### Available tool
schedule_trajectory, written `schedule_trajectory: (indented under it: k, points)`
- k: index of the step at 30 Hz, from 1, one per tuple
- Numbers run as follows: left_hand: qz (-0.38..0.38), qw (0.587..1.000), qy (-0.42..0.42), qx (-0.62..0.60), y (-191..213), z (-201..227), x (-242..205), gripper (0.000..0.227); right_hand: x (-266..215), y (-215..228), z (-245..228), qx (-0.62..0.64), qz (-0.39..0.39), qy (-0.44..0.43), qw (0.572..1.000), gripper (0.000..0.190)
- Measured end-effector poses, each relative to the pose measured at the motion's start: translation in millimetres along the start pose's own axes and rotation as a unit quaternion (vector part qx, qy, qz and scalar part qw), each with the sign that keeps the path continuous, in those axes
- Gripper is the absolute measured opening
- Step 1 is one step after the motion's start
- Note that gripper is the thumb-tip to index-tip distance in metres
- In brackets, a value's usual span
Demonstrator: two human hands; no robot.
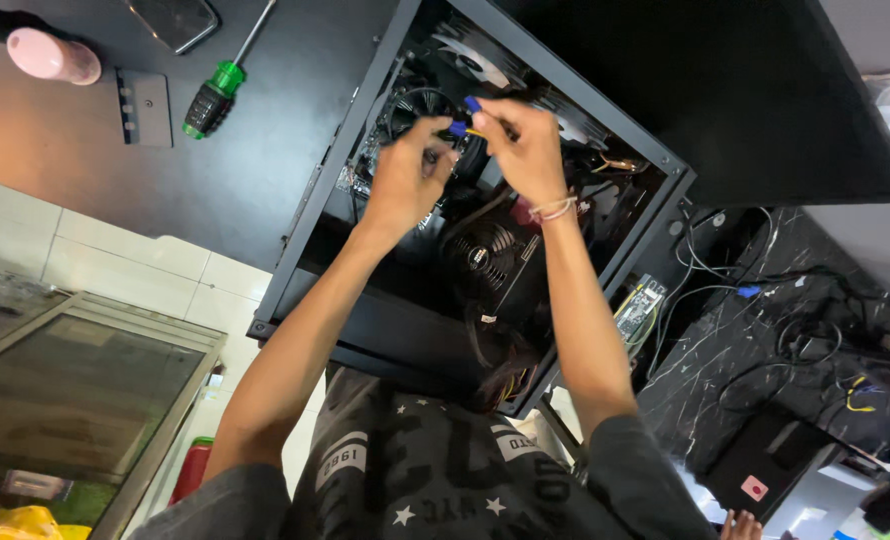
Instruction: The person connects various power cables inside a computer case, including a 24-pin motherboard connector and a 4-pin CPU power connector. They route the cables through the case and secure them to the motherboard.
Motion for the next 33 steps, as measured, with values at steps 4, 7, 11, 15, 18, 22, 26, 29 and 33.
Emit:
schedule_trajectory:
  k: [4,7,11,15,18,22,26,29,33]
  points:
    - [-0.062,0.996,0.064,0.011,0.4,1.4,-3.7,0.058,31.0,-4.9,-12.1,-0.135,-0.033,0.039,0.99,0.018]
    - [-0.086,0.993,0.046,0.071,1.1,0.1,-1.3,0.069,55.1,-19.8,-15.8,-0.197,-0.084,0.065,0.975,0.027]
    - [-0.06,0.992,0.045,0.1,-7.2,-21.0,3.6,0.057,74.4,-44.6,-13.8,-0.273,-0.133,0.022,0.952,0.018]
    - [-0.073,0.994,0.078,0.016,-3.4,-9.5,4.2,0.051,94.6,-73.9,36.9,-0.38,-0.125,-0.02,0.916,0.01]
    - [-0.109,0.986,0.122,-0.042,4.5,9.3,4.2,0.056,100.6,-78.4,51.1,-0.369,-0.113,0.076,0.919,0.01]
    - [-0.133,0.974,0.167,-0.08,1.6,13.8,3.8,0.079,109.9,-91.5,91.2,-0.351,-0.151,0.126,0.915,0.02]
    - [-0.137,0.976,0.149,-0.078,1.8,12.6,4.5,0.064,119.2,-109.6,109.3,-0.408,-0.088,0.283,0.863,0.006]
    - [-0.143,0.976,0.144,-0.083,2.3,11.9,5.6,0.063,123.2,-110.5,111.9,-0.371,-0.092,0.074,0.921,0.018]
    - [-0.152,0.974,0.15,-0.072,-0.6,10.0,6.0,0.083,125.7,-109.6,104.7,-0.376,-0.147,-0.016,0.915,0.032]
Point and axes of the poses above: each hand's wrist, its own x-axis towards the middle knuckle, its own y-axis out of the back of the hand, z = x × y, the point moved 1 cm from there along x, towards the middle knuckle
